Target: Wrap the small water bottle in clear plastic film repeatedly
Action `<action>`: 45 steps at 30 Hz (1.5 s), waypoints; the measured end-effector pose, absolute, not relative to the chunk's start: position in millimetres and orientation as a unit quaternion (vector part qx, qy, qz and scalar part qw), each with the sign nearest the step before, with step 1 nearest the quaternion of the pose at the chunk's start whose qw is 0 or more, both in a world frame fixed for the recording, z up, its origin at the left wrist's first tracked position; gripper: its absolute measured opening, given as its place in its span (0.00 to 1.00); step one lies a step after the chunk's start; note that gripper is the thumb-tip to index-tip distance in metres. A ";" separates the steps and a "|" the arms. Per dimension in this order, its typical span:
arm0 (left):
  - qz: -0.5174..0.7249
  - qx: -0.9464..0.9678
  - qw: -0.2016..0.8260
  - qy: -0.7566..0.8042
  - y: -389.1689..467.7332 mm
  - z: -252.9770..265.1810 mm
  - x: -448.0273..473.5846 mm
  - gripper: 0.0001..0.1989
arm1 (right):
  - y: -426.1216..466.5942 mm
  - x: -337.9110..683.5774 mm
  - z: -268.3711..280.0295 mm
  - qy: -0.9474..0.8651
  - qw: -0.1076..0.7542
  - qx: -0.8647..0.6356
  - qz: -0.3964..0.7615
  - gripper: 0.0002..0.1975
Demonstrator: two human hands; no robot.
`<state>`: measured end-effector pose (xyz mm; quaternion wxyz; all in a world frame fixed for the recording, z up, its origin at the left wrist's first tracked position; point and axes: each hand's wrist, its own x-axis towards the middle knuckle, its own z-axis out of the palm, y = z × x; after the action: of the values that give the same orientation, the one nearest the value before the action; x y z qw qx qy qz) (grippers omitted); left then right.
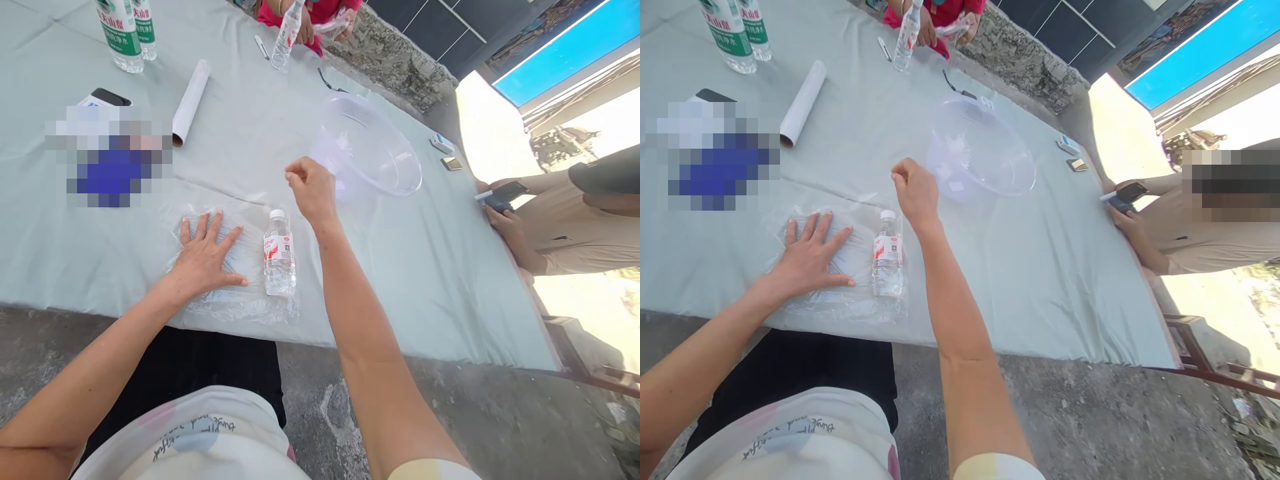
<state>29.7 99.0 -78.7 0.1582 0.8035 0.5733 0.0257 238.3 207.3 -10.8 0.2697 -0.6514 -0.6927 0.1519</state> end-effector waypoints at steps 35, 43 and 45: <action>0.235 0.820 0.237 0.466 126.3 -0.9 109.8 0.18 | 37.0 244.0 -64.1 -0.505 0.328 -0.735 0.313 0.27; 0.061 0.810 0.202 0.547 184.7 -30.5 148.6 0.19 | 22.6 233.6 -73.7 -0.542 0.339 -0.730 0.242 0.28; 0.089 0.818 0.182 0.538 172.8 -29.9 134.8 0.22 | 21.9 233.1 -76.4 -0.550 0.354 -0.719 0.236 0.27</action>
<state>134.8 172.8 -29.9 0.1819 0.8182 0.5381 0.0891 233.1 21.9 -76.4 0.3544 -0.7188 -0.5498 0.2356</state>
